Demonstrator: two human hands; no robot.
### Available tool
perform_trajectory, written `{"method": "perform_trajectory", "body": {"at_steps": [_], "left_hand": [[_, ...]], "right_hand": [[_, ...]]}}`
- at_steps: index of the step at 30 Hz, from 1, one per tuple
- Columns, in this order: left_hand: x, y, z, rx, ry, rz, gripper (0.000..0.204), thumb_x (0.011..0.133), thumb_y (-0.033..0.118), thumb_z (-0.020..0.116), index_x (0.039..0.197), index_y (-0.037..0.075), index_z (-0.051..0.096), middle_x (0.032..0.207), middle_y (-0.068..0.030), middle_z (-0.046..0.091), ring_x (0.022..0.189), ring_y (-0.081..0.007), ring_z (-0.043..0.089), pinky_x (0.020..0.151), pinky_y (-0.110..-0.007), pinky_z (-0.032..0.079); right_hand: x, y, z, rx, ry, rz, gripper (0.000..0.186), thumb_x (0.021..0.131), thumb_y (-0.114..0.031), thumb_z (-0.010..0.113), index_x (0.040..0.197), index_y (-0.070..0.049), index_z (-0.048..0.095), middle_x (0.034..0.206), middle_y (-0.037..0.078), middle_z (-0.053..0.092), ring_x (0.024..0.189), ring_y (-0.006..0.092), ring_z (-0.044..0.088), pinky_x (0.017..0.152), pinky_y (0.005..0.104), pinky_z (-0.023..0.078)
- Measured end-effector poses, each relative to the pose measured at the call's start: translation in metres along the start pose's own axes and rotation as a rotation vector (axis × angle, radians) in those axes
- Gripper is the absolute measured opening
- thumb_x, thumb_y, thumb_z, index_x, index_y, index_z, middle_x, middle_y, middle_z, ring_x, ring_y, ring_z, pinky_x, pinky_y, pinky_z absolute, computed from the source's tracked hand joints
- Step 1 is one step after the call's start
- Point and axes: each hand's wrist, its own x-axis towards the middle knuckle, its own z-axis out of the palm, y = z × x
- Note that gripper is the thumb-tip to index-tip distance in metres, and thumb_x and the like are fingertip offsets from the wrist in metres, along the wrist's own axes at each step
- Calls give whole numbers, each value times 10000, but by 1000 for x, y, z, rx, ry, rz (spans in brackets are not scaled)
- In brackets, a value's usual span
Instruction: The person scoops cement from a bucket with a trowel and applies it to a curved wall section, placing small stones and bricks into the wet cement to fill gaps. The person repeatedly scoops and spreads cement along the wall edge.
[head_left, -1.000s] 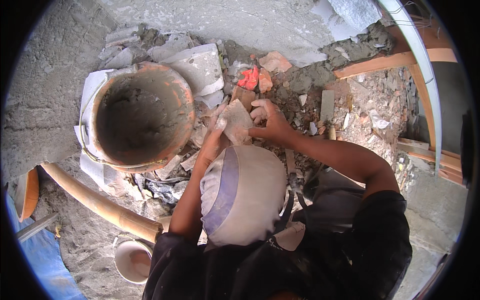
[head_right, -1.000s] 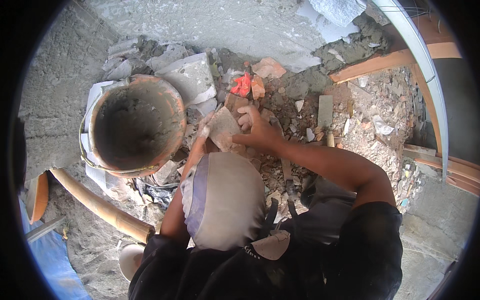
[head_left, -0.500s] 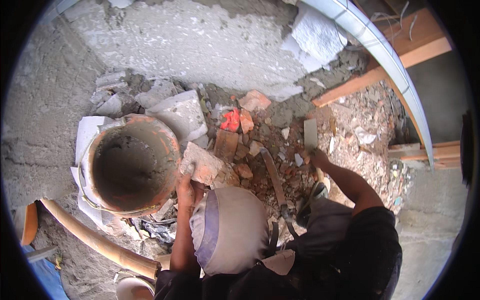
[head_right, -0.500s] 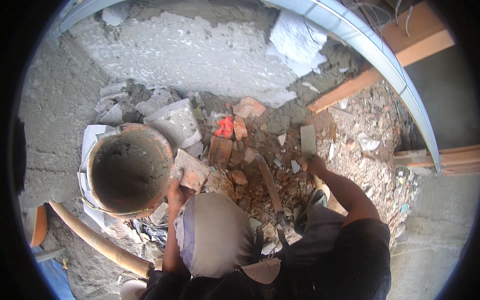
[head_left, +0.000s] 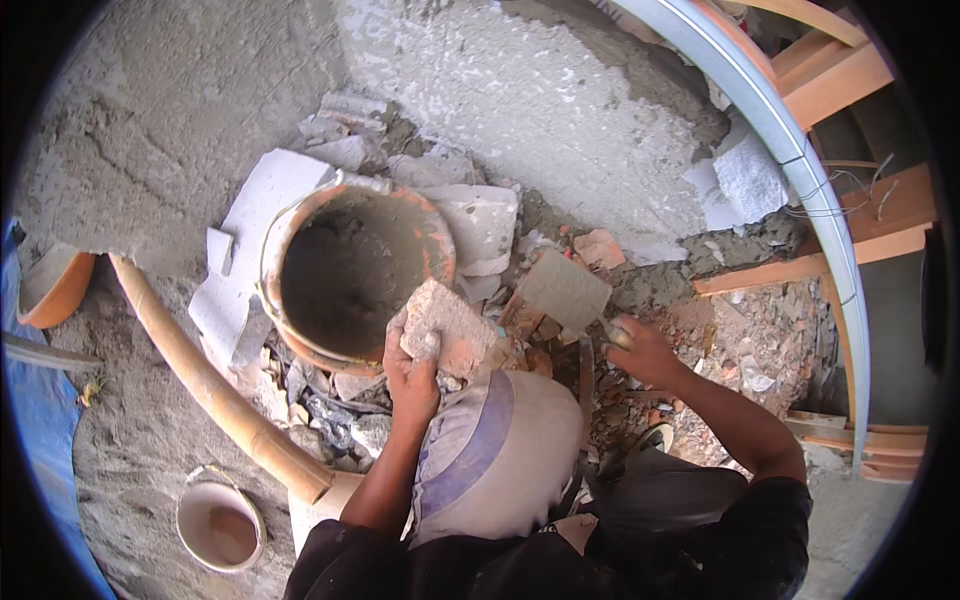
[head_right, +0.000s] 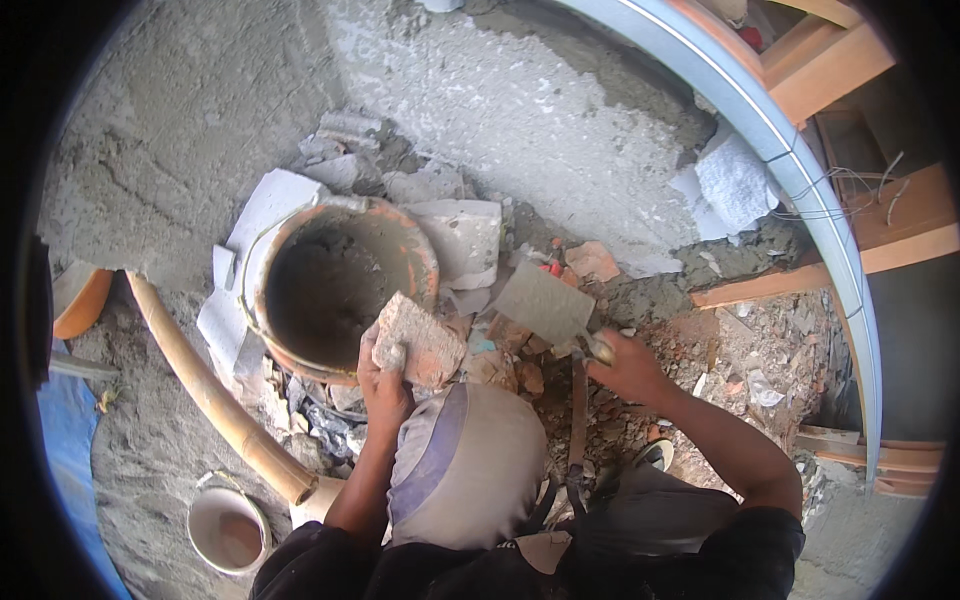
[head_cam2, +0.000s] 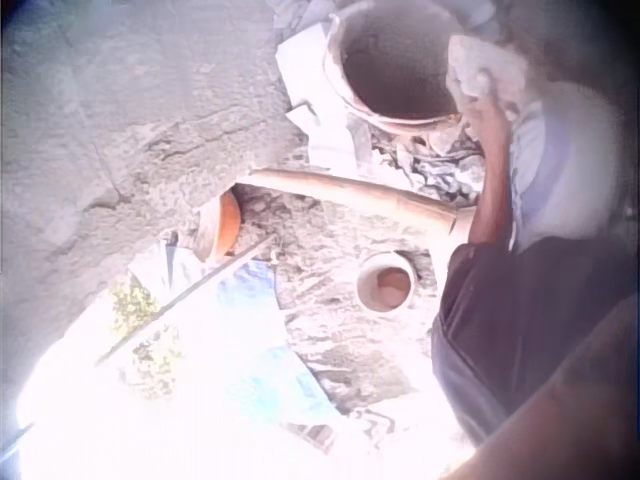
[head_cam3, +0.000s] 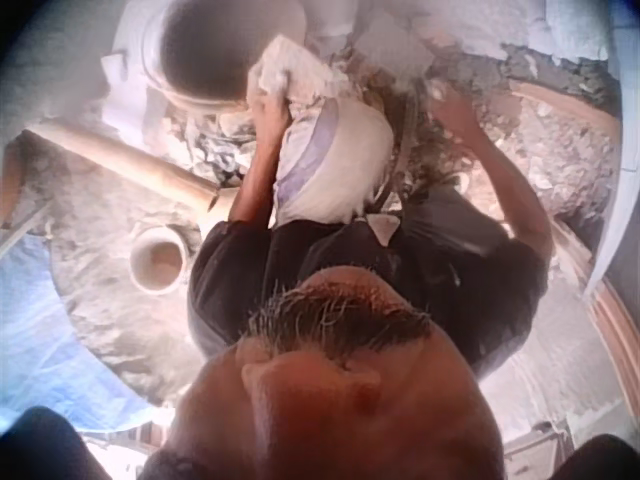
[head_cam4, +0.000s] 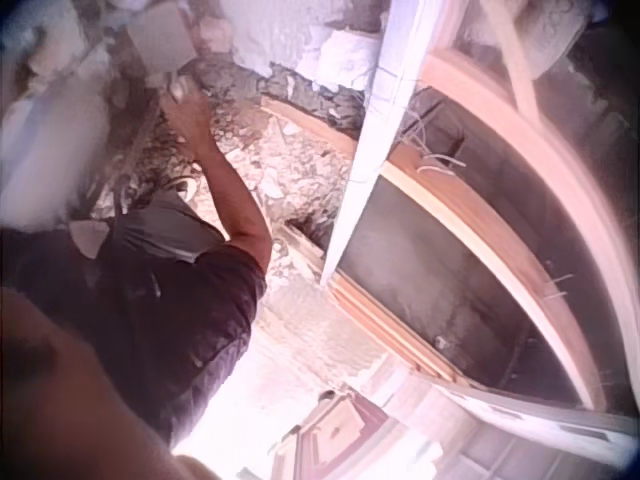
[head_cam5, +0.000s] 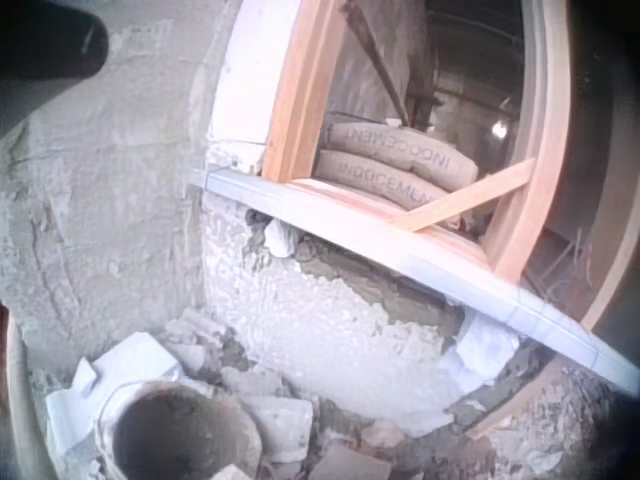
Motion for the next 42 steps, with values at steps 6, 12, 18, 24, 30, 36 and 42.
{"method": "perform_trajectory", "body": {"at_steps": [6, 12, 18, 24, 30, 36, 42], "left_hand": [[-27, 44, -26, 260, 39, 77, 513, 921, 32, 595, 1397, -72, 433, 1289, -135, 594, 1171, -182, 573, 1025, -318, 437], [-44, 37, -37, 193, 173, 0, 516, 929, 25, 606, 1406, -70, 432, 1276, -135, 601, 1153, -184, 583, 1015, -319, 453], [-33, 36, -37, 243, 166, 21, 488, 947, 26, 600, 1397, -79, 445, 1282, -127, 603, 1153, -179, 588, 1008, -316, 466], [-38, 31, -52, 262, 171, 66, 490, 940, 26, 605, 1390, -90, 450, 1271, -140, 611, 1150, -187, 595, 1008, -318, 467], [-33, 35, -48, 340, 129, 104, 506, 933, 45, 604, 1390, -104, 448, 1272, -155, 609, 1144, -195, 596, 1007, -325, 464], [-36, 28, -48, 279, 144, 96, 472, 928, 46, 600, 1367, -89, 493, 1273, -137, 610, 1158, -190, 586, 1018, -323, 453], [-39, 33, -52, 236, 204, 74, 467, 968, 152, 592, 1361, -84, 506, 1256, -132, 624, 1143, -179, 590, 1007, -318, 460]], "right_hand": [[102, -135, 30, -379, 1, -566, 383, 902, -180, 567, 1235, 5, 522, 1199, 233, 557, 978, 440, 639, 847, 488, 531], [171, -226, 97, -743, 274, -705, 282, 857, -119, 600, 1097, 28, 626, 1008, 169, 629, 887, 325, 698, 707, 443, 578], [179, -235, 136, -739, 131, -621, 270, 835, -79, 599, 1059, 51, 675, 1022, 234, 686, 918, 346, 711, 747, 422, 586], [163, -248, 105, -709, -404, -654, 177, 834, -80, 627, 910, 32, 740, 912, 238, 716, 923, 339, 725, 752, 444, 583], [184, -219, 102, -410, -247, -481, 156, 789, -77, 667, 854, 49, 734, 946, 261, 712, 916, 375, 713, 741, 438, 577], [199, -224, 113, -783, -419, -546, 306, 807, -225, 679, 918, 58, 718, 919, 244, 719, 890, 358, 714, 720, 432, 574], [193, -221, 118, -50, -782, -192, 353, 833, -341, 661, 969, -21, 724, 867, 205, 710, 852, 319, 701, 739, 412, 540]]}}
